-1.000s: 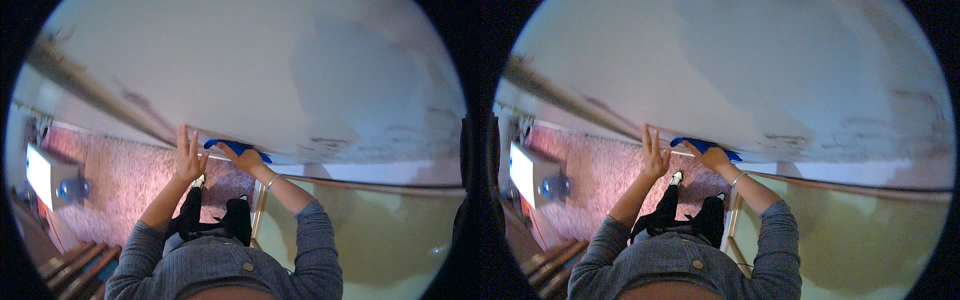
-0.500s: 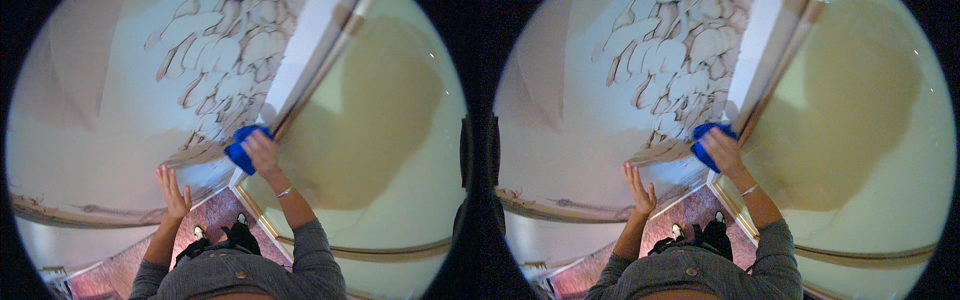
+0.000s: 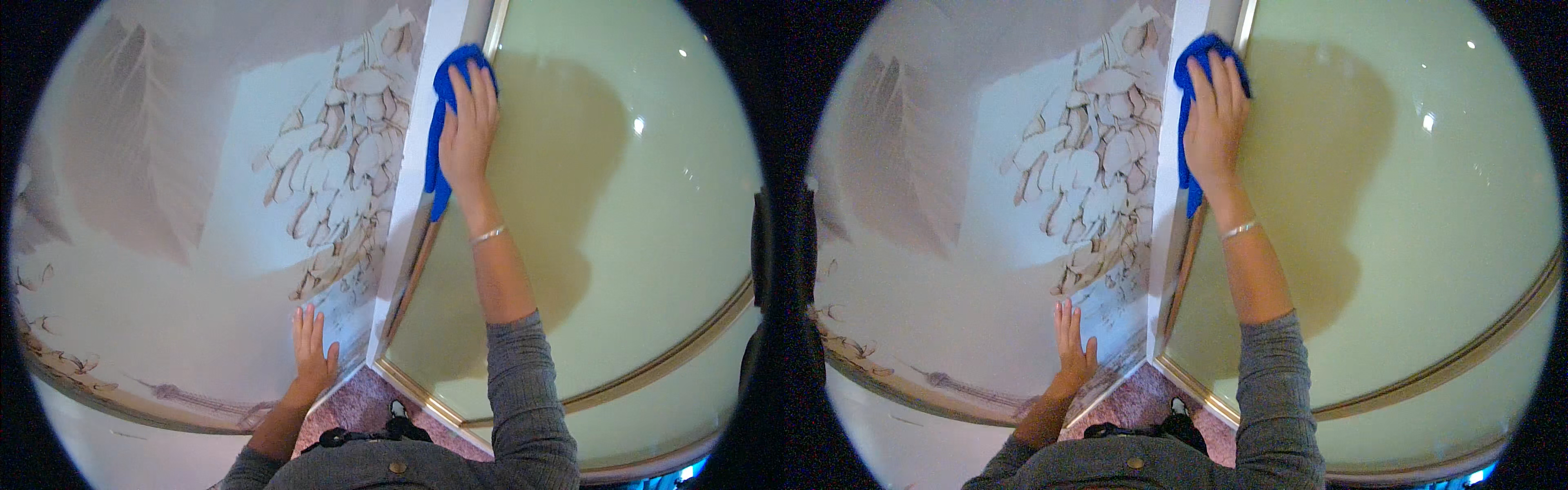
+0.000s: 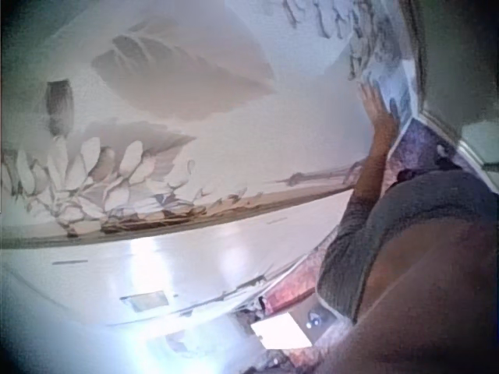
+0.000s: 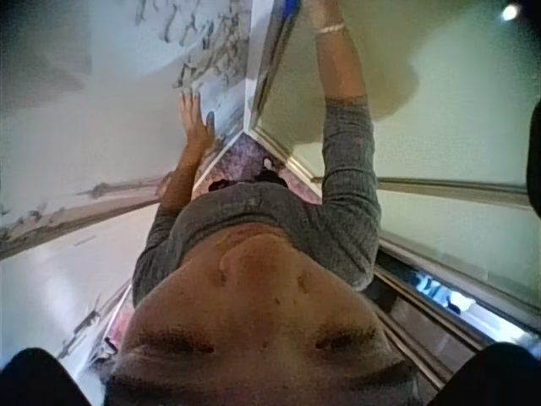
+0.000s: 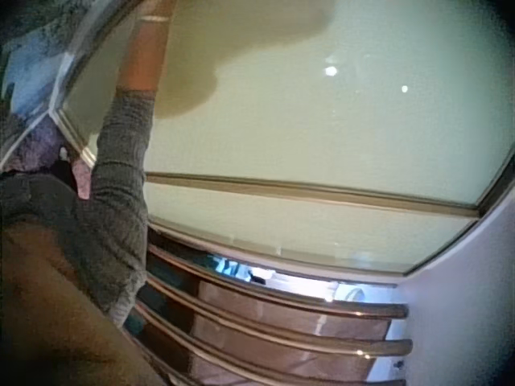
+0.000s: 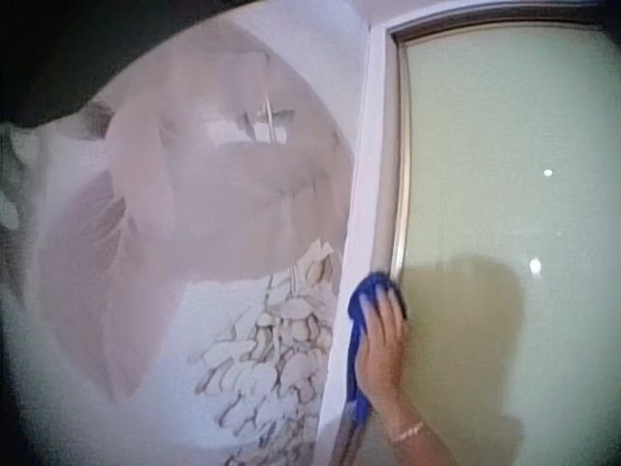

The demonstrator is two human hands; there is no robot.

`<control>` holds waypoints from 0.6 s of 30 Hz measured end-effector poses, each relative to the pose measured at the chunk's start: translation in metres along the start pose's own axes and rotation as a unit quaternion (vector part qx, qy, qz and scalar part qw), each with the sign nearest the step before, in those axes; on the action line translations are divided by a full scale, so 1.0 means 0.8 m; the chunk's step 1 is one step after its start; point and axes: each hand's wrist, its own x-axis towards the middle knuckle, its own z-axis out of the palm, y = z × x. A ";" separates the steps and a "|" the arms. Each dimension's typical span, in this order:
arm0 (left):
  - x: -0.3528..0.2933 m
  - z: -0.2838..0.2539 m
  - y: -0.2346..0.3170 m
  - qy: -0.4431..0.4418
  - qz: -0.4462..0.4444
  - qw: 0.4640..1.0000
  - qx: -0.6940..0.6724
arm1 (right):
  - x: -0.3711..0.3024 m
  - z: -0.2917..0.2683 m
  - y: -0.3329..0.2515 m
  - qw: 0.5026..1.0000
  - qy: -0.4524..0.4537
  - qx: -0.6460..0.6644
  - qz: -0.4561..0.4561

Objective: The person wipes a wall with floral wallpaper and a white door using a blue cloth, then opens the door and wipes the interior wooden surface and a metal rod. The person continues wiping the wall and door surfaces throughout the clip.

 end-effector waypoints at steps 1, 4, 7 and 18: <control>-0.003 -0.005 -0.001 0.009 -0.008 1.000 0.004 | 0.023 0.015 0.006 1.000 0.010 -0.003 0.013; -0.017 -0.014 -0.006 0.022 -0.025 0.999 0.030 | 0.024 0.050 0.011 0.999 0.013 -0.024 0.041; -0.032 -0.017 -0.008 0.027 -0.038 0.998 0.035 | -0.069 0.060 -0.006 0.993 -0.043 -0.070 0.082; -0.053 -0.027 0.000 -0.030 -0.038 0.999 -0.002 | -0.236 -0.059 0.013 0.995 -0.095 0.010 0.006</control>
